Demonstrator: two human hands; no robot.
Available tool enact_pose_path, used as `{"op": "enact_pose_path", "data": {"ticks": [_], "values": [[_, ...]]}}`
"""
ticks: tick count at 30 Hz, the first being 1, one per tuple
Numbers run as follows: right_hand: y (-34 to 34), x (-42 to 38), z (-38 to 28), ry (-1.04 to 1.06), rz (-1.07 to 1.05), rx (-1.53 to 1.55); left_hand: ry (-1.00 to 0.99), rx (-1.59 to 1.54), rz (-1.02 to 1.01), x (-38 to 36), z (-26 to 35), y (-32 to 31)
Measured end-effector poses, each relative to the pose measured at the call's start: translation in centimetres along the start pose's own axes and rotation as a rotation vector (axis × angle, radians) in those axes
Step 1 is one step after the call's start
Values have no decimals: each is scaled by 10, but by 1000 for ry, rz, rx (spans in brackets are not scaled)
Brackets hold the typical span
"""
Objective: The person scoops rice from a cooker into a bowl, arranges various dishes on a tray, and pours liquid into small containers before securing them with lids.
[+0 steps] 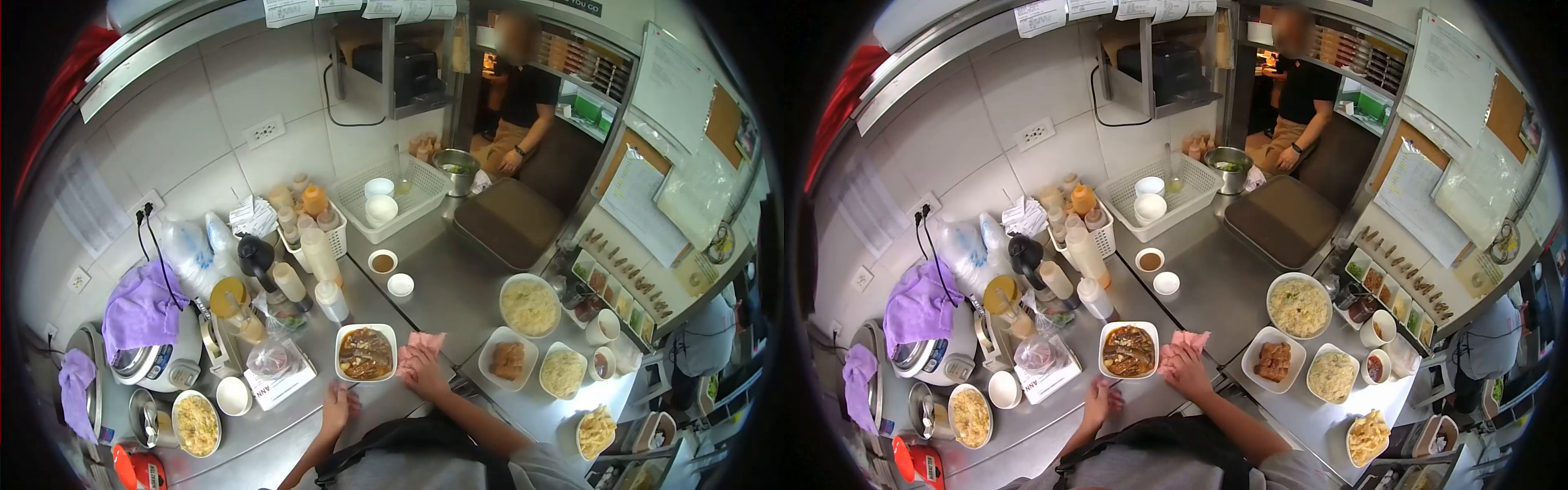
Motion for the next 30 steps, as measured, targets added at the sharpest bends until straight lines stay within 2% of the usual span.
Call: {"op": "enact_pose_path", "data": {"ticks": [2, 3, 5, 8, 11, 14, 17, 18, 21, 23, 26, 28, 30], "values": [[0, 2, -11, -34, 49, 124, -226, 147, 218, -11, 43, 12], [2, 16, -6, 28, 96, 101, -273, 175, 187, 8, 54, -2], [-1, 12, -19, 96, 159, 81, -314, 277, 123, 22, 52, -6], [-11, -6, -8, -128, 168, 170, -170, 82, 27, 34, 38, -15], [-31, -26, 20, -860, 239, 794, -65, -35, -90, 35, 38, -28], [-49, -33, 29, -1144, 343, 1435, -51, 31, -110, 42, 34, -46], [-45, -28, 27, -1198, 420, 1679, -67, 123, -112, 43, 32, -52], [-56, -18, 36, -1104, 412, 2055, -71, 147, -123, 42, 35, -55], [4, 17, 37, -953, 411, 2056, -51, 264, -250, 19, 46, -61], [21, 43, 29, -910, 239, 2053, -8, 251, -386, -5, 68, -66], [-1, 56, 9, -865, -176, 2161, 30, 200, -507, -34, 94, -80], [3, 73, -58, -494, -776, 2292, 17, 141, -482, -38, 105, -82], [9, 67, -96, -601, -845, 2338, -2, 68, -400, -38, 109, -79]]}}
Point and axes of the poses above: each hand's wrist, its own x-axis towards the middle knuckle, its own y-axis out of the back of the hand, z = x × y, the point moved 8 cm from there along x, towards the middle knuckle, and after that the axes turned 11 degrees about z, right-handed, at the moved point
